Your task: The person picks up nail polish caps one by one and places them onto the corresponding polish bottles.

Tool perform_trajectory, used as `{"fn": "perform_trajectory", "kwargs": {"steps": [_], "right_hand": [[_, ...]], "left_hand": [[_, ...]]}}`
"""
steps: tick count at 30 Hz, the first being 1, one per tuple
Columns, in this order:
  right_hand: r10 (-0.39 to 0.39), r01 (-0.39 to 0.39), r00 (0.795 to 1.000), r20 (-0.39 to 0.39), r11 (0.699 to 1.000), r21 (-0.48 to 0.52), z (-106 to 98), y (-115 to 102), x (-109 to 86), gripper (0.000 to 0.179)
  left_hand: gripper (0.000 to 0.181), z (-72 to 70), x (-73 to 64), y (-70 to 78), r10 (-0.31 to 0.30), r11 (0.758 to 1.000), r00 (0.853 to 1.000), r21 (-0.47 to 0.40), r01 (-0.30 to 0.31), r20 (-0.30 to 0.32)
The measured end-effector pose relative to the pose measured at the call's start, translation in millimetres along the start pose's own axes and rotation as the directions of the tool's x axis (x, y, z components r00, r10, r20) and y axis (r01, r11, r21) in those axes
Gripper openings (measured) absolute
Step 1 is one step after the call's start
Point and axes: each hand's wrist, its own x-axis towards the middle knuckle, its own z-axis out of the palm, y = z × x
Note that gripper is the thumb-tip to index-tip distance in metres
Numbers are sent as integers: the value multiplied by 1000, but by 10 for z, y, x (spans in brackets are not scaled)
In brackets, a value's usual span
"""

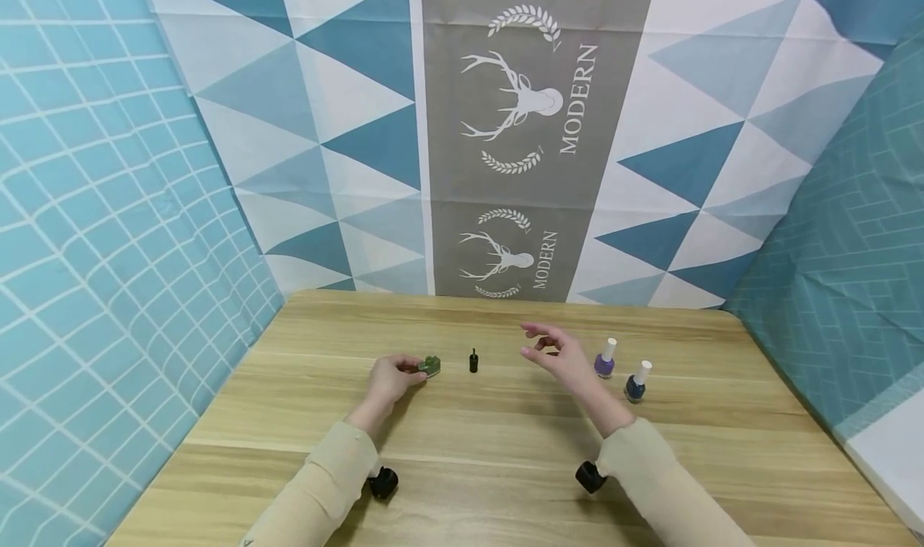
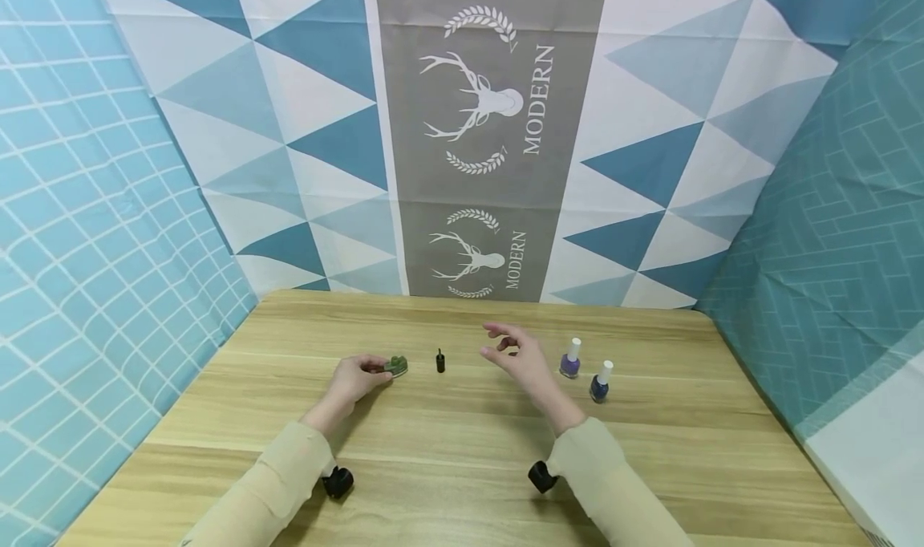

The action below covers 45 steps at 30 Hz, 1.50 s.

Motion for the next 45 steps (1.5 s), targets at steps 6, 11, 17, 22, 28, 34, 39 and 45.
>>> {"fn": "perform_trajectory", "kwargs": {"steps": [6, 11, 17, 22, 28, 34, 39, 45], "right_hand": [[3, -4, 1000, 9, 998, 55, 131, 63, 63, 45], [41, -43, 999, 25, 995, 91, 219, 157, 125, 46], [87, -89, 996, 23, 987, 132, 344, 448, 276, 47], [131, -139, 990, 56, 975, 172, 453, 655, 388, 50], [162, -184, 979, 122, 963, 198, 539, 659, 401, 52], [118, -148, 974, 195, 978, 148, 591, 525, 368, 51], [121, -146, 973, 197, 982, 118, 692, 663, 451, 47], [120, -134, 972, 201, 989, 60, 777, 759, 530, 43]], "left_hand": [[25, 19, -2, 25, -6, 1000, 1000, -17, 7, 10], [25, 29, 6, 25, 5, 1000, 1000, 0, -5, -4], [23, 34, 14, 26, 13, 1000, 1000, 11, -13, -16], [22, 28, 11, 32, 17, 1000, 1000, -3, -17, -18], [21, 30, 1, 33, 35, 999, 999, -12, -35, -15], [22, 24, -1, 31, 36, 999, 999, -5, -36, -21], [22, 23, 1, 28, 30, 999, 999, -10, -30, -25], [22, 16, 3, 23, 33, 999, 999, -6, -33, -26]]}}
